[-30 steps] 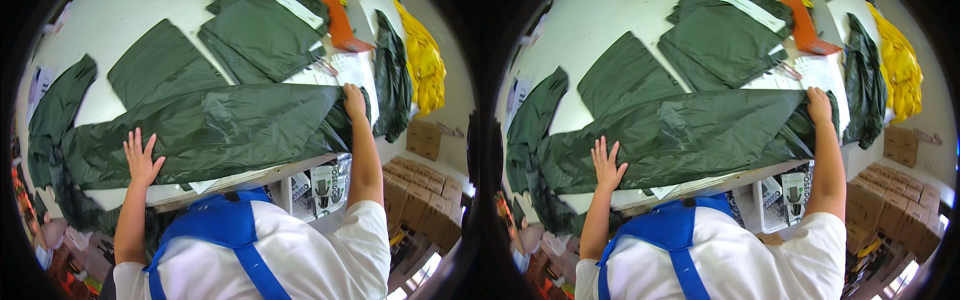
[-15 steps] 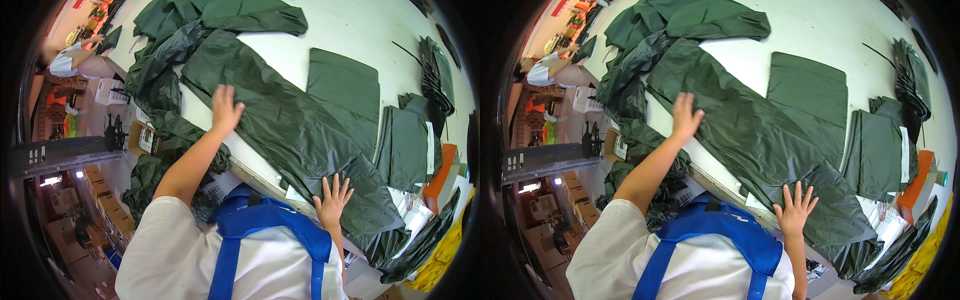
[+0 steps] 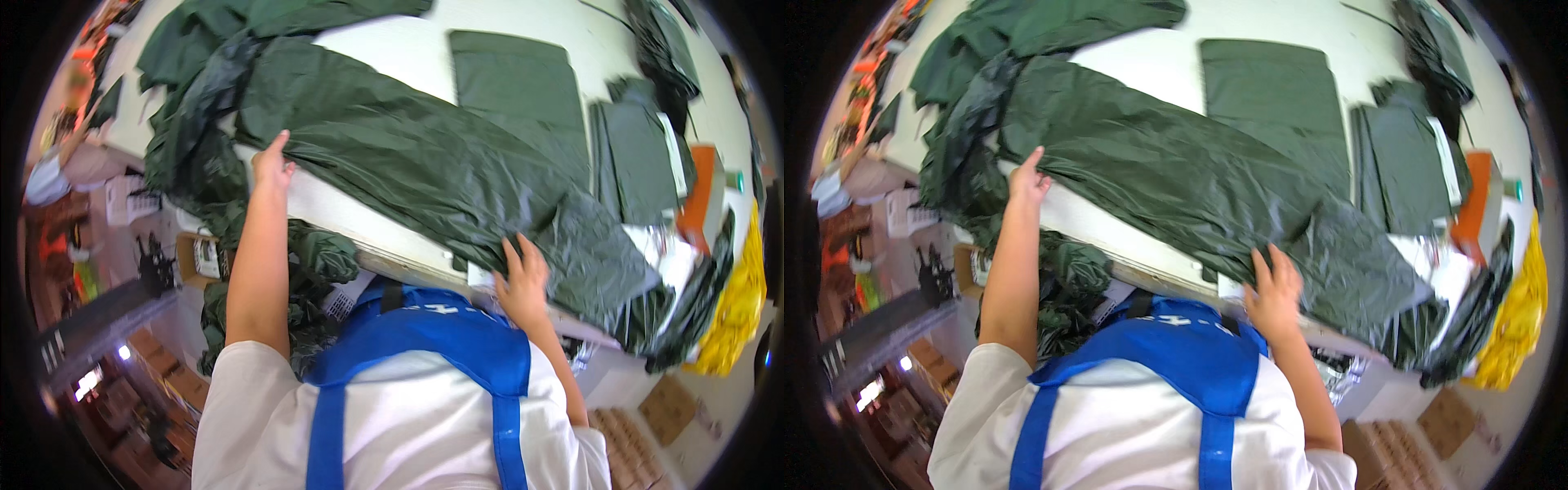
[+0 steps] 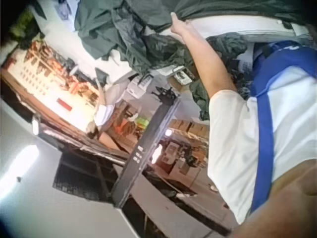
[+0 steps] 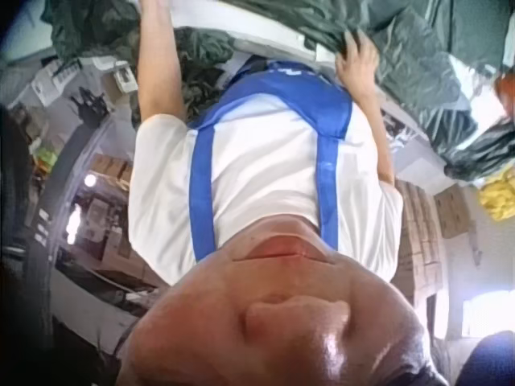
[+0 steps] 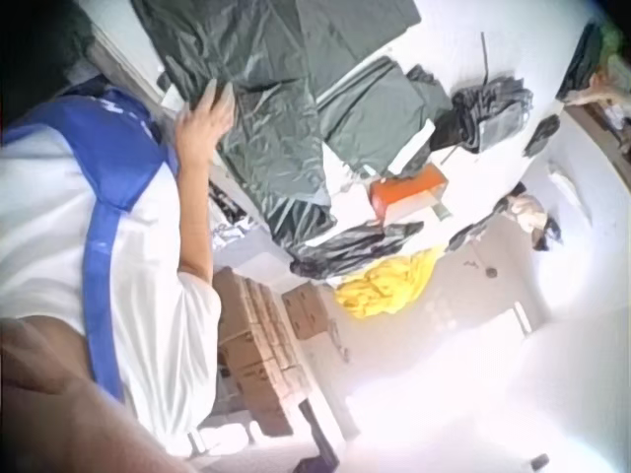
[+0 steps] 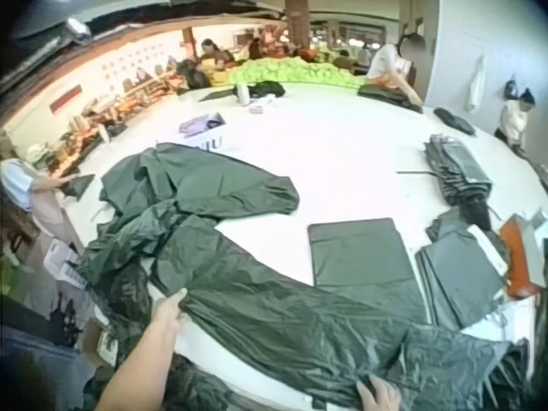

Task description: The person folds a green jacket on a table, aligns the edges, and uses scissors to trim loose threads from the seams. The jacket is then folded into a compact shape and placed on a stack of similar items.

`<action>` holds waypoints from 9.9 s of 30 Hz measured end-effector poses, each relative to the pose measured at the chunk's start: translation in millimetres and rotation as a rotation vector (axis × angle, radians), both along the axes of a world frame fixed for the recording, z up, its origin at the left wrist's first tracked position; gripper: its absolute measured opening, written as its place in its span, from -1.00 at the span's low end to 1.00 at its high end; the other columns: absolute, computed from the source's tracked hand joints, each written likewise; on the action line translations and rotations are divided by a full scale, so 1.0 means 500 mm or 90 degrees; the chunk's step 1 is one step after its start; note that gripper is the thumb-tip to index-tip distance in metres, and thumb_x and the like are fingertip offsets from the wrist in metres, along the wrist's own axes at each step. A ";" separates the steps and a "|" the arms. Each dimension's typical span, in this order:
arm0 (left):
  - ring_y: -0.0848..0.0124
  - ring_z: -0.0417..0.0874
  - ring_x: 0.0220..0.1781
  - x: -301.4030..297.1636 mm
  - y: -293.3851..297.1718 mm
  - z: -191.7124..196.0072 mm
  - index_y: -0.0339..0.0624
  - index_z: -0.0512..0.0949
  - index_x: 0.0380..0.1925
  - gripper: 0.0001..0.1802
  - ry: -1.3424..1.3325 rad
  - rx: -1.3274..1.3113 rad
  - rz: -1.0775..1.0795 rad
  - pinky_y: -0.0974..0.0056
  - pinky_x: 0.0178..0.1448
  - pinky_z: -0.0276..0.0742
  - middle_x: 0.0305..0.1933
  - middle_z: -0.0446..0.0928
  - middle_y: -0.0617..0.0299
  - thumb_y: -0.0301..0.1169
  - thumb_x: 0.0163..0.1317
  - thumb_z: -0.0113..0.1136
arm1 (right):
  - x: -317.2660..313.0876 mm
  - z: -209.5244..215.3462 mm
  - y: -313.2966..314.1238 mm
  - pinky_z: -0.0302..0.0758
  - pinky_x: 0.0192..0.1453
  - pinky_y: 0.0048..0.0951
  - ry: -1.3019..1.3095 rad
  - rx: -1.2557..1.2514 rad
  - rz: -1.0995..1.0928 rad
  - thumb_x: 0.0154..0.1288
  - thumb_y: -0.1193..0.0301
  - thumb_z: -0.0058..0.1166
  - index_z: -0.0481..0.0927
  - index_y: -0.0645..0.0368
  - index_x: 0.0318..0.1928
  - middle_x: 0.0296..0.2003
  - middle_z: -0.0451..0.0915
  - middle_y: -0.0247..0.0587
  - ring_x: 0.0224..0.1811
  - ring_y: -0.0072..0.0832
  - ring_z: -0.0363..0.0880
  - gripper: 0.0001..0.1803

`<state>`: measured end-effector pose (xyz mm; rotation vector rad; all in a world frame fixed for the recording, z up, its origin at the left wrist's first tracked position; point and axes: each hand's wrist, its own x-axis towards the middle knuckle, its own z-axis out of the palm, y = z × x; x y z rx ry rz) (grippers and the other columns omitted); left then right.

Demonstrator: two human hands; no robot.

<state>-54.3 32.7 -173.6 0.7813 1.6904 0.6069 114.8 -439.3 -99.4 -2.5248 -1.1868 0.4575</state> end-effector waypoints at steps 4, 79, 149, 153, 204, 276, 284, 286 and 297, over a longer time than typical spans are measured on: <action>0.21 0.55 -0.07 -0.020 0.014 -0.045 -0.29 0.51 -0.22 -0.71 -0.321 -0.064 -0.008 0.07 0.01 0.54 -0.13 0.55 0.07 -0.48 0.04 0.31 | -0.057 -0.046 0.043 0.05 0.32 -0.04 -0.028 0.030 -0.114 -0.12 0.08 0.37 0.14 0.21 0.34 0.29 0.16 0.10 0.31 0.00 0.13 0.04; 0.13 -0.10 0.51 0.266 -0.773 0.098 -0.15 -0.27 0.43 0.05 -0.292 0.282 -1.071 0.16 0.50 -0.18 0.50 -0.20 -0.05 -0.20 0.17 0.26 | 0.398 0.007 -1.006 0.45 -0.09 -0.32 0.469 0.514 -0.804 0.26 0.29 0.04 0.51 0.20 -0.05 -0.12 0.55 -0.25 -0.16 -0.34 0.50 -0.68; 0.13 0.15 0.43 0.553 -0.989 0.149 0.03 0.26 0.30 -0.22 0.015 0.863 -1.458 -0.04 0.43 0.03 0.40 0.16 0.13 -0.29 0.01 0.32 | 0.317 -0.018 -0.581 0.43 -0.18 -0.56 0.323 0.459 -0.739 0.11 0.42 0.26 0.51 0.30 0.03 -0.21 0.50 -0.30 -0.25 -0.62 0.43 -0.54; 0.22 0.36 0.25 0.599 -1.045 0.121 -0.08 0.38 0.18 -0.33 -0.057 0.979 -1.383 0.10 0.27 0.26 0.26 0.35 0.20 -0.37 -0.02 0.31 | 0.341 -0.027 -0.574 0.43 -0.09 -0.46 0.132 0.376 -0.652 0.07 0.43 0.26 0.56 0.16 0.00 -0.22 0.52 -0.25 -0.19 -0.50 0.47 -0.58; 0.33 0.53 0.15 0.585 -1.161 0.176 -0.24 0.54 -0.06 -0.76 -0.725 -0.528 -0.528 0.17 0.30 0.38 0.09 0.54 0.15 -0.41 0.32 0.03 | 0.655 -0.086 -0.627 0.46 -0.08 -0.29 -0.214 0.116 -0.378 0.14 0.40 0.08 0.54 0.23 -0.20 -0.22 0.57 -0.08 -0.16 -0.13 0.54 -0.77; 0.26 0.59 0.01 0.585 -1.174 0.238 -0.49 0.43 -0.03 -0.67 -0.563 -0.411 -0.597 0.14 0.15 0.50 -0.01 0.53 -0.03 -0.48 0.27 0.08 | 0.345 0.141 -0.567 0.42 -0.43 -0.58 0.117 0.382 -0.360 -0.13 0.53 0.38 0.68 0.15 -0.13 -0.49 0.51 -0.30 -0.47 -0.58 0.47 -0.58; 0.27 0.59 0.00 0.581 -1.176 0.238 -0.50 0.46 -0.05 -0.69 -0.570 -0.417 -0.587 0.15 0.14 0.49 -0.04 0.55 -0.02 -0.49 0.27 0.07 | 0.343 0.140 -0.560 0.38 -0.45 -0.59 0.104 0.374 -0.360 -0.11 0.51 0.37 0.70 0.12 -0.17 -0.49 0.52 -0.32 -0.51 -0.60 0.46 -0.63; 0.27 0.59 0.00 0.581 -1.176 0.238 -0.49 0.45 -0.05 -0.69 -0.574 -0.415 -0.584 0.14 0.15 0.49 -0.03 0.55 -0.02 -0.49 0.26 0.08 | 0.343 0.141 -0.560 0.38 -0.45 -0.59 0.102 0.375 -0.357 -0.10 0.51 0.37 0.70 0.12 -0.17 -0.49 0.52 -0.31 -0.51 -0.61 0.46 -0.64; 0.23 0.57 0.04 0.581 -1.177 0.243 -0.49 0.41 0.00 -0.65 -0.593 -0.403 -0.571 0.10 0.18 0.47 0.01 0.52 -0.04 -0.52 0.24 0.09 | 0.346 0.139 -0.573 0.39 -0.47 -0.61 0.106 0.384 -0.399 -0.11 0.53 0.36 0.70 0.14 -0.17 -0.50 0.50 -0.34 -0.49 -0.62 0.45 -0.63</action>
